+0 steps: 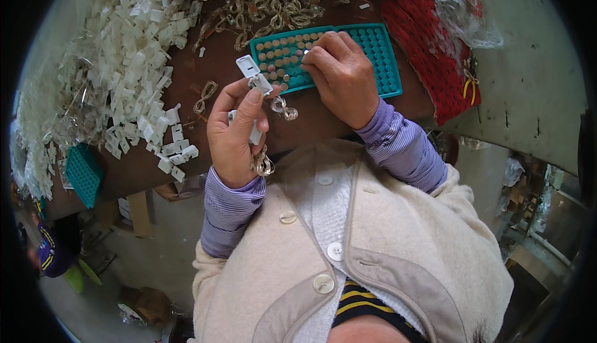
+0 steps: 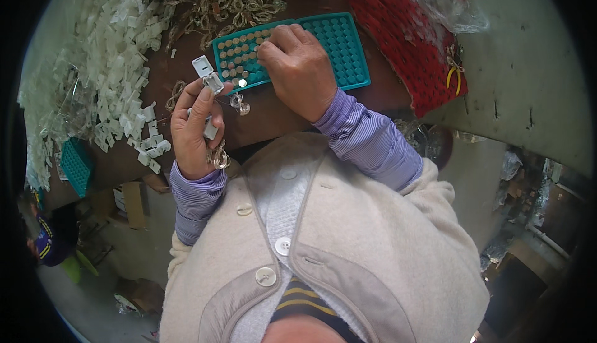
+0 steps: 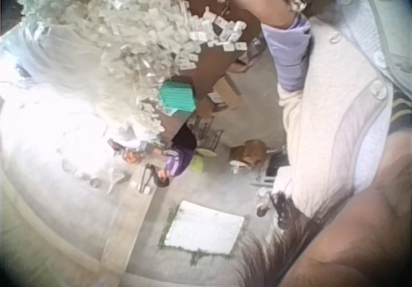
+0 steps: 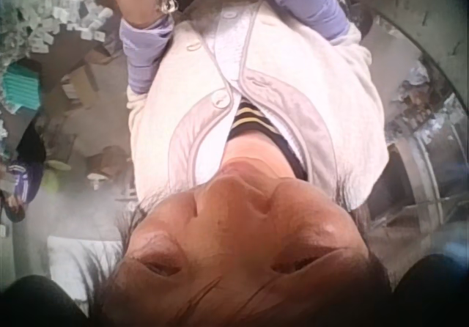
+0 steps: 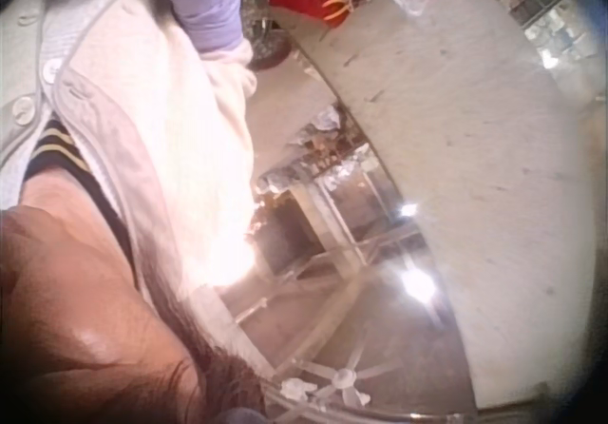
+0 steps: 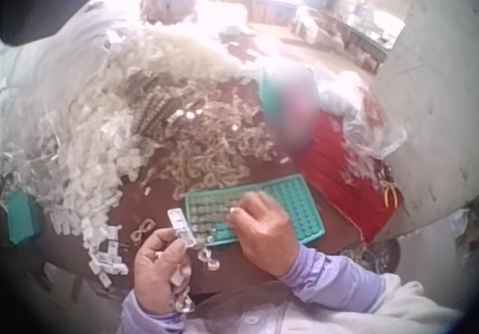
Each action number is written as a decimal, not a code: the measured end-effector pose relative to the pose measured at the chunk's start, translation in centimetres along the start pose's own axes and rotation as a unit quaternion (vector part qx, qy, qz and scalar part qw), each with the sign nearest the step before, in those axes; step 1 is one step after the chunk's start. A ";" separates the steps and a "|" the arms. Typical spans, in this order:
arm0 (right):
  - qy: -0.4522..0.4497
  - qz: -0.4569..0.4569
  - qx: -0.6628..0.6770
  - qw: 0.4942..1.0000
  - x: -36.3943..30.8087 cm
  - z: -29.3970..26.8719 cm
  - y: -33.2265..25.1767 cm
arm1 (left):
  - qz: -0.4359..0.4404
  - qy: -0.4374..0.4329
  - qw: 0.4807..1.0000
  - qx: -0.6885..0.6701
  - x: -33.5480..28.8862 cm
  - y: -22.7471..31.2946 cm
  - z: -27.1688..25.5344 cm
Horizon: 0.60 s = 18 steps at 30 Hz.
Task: The person inserts small round components into white plastic housings and tests each assembly by pressing a button that lights a red LED. Completed units are placed into a teal tray. The person repeats this cycle for multiple units.
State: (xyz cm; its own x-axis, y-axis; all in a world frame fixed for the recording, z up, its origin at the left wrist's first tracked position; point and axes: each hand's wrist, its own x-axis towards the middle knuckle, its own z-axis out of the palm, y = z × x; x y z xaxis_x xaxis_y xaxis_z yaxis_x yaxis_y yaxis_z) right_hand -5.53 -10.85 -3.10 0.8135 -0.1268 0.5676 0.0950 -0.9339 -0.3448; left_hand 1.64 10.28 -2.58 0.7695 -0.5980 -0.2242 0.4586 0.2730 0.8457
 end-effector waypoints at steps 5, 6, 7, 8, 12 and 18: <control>-0.005 -0.003 0.019 1.000 0.6 0.7 -0.2 | -0.016 -0.022 0.999 -0.020 0.2 -0.2 0.2; -0.003 -0.008 0.016 1.000 0.7 0.8 -0.2 | -0.014 -0.022 0.999 -0.021 0.1 -0.3 0.2; -0.005 -0.015 0.014 1.000 0.7 0.9 -0.2 | -0.013 -0.017 1.000 -0.021 0.0 -0.4 0.2; 0.000 -0.013 0.015 1.000 0.7 1.0 -0.1 | -0.013 -0.011 1.000 -0.021 -0.1 -0.4 0.2; 0.022 -0.016 0.038 0.999 0.6 1.3 0.2 | -0.013 -0.002 1.000 -0.017 -0.3 -0.8 0.4; 0.036 -0.009 0.055 0.998 0.7 1.4 0.2 | -0.003 0.009 1.000 -0.001 -0.4 -0.6 1.0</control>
State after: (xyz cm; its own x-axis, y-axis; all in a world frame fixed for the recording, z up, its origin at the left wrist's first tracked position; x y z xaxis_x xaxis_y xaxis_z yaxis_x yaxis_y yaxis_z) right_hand -4.16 -10.64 -3.87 0.7684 -0.1373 0.6251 0.1756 -0.8940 -0.4122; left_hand 0.58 9.58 -2.53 0.7748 -0.5856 -0.2383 0.4643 0.2710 0.8432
